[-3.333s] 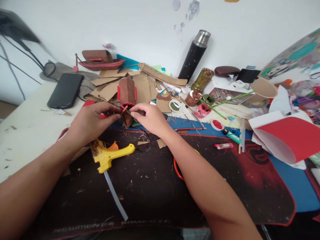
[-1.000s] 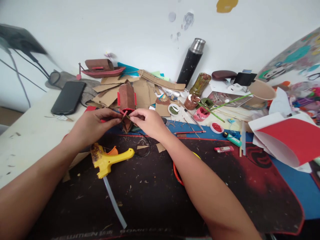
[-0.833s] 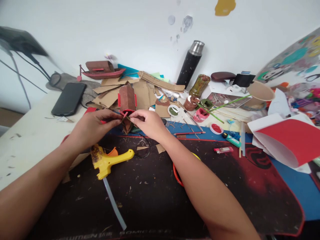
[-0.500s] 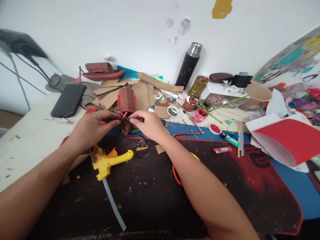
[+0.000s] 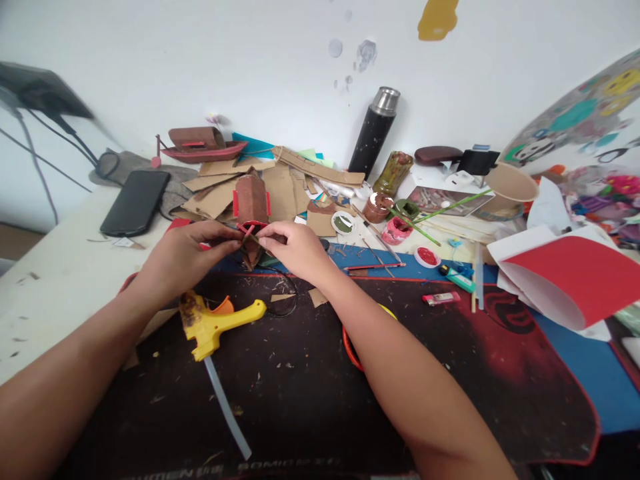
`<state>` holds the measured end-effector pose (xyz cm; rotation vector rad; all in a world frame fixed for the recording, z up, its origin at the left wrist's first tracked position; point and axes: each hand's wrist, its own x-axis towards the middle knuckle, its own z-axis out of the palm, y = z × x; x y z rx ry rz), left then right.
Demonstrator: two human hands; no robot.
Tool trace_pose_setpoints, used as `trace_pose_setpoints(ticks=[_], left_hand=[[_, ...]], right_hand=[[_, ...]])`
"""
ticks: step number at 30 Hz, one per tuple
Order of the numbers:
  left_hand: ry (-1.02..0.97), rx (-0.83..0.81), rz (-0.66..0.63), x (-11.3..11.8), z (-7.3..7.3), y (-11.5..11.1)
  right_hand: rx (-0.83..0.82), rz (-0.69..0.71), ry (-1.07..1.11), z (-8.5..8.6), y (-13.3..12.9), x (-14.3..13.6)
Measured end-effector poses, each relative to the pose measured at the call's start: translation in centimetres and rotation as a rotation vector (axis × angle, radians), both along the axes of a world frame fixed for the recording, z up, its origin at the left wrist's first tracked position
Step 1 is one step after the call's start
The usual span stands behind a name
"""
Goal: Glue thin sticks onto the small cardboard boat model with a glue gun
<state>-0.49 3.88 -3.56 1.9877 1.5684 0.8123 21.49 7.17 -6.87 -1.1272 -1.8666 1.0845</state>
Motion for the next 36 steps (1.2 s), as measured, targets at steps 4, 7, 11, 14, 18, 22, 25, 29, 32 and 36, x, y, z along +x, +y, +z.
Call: trace_pose_setpoints(ticks=[4, 7, 11, 14, 18, 22, 25, 29, 32, 36], left_hand=[[0.004, 0.002, 0.0, -0.06, -0.1, 0.01], [0.01, 0.001, 0.003, -0.09, -0.14, 0.01], [0.023, -0.009, 0.009, -0.07, -0.03, -0.02], [0.022, -0.007, 0.001, -0.03, 0.05, -0.04], [0.018, -0.01, 0.008, -0.02, 0.01, -0.03], [0.022, -0.013, 0.006, -0.07, -0.02, -0.01], [0.019, -0.001, 0.001, -0.08, 0.03, -0.02], [0.011, -0.003, -0.013, -0.09, 0.06, -0.01], [0.007, 0.004, -0.011, -0.1, 0.01, -0.01], [0.014, 0.013, -0.019, -0.08, -0.03, -0.04]], right_hand=[[-0.004, 0.007, 0.001, -0.06, 0.02, 0.02], [-0.005, 0.008, 0.001, -0.03, 0.01, 0.05], [0.0, 0.012, 0.001, 0.22, -0.1, 0.05], [-0.012, 0.01, -0.006, 0.46, -0.18, 0.02], [-0.03, 0.011, -0.01, 0.56, -0.13, -0.07], [-0.025, 0.007, -0.01, 0.51, -0.03, -0.1], [-0.026, 0.012, -0.008, 0.48, 0.03, -0.09], [-0.02, 0.015, -0.001, 0.41, 0.08, -0.1], [-0.027, 0.017, 0.009, 0.29, 0.17, -0.12], [-0.034, 0.018, 0.012, 0.22, 0.26, -0.13]])
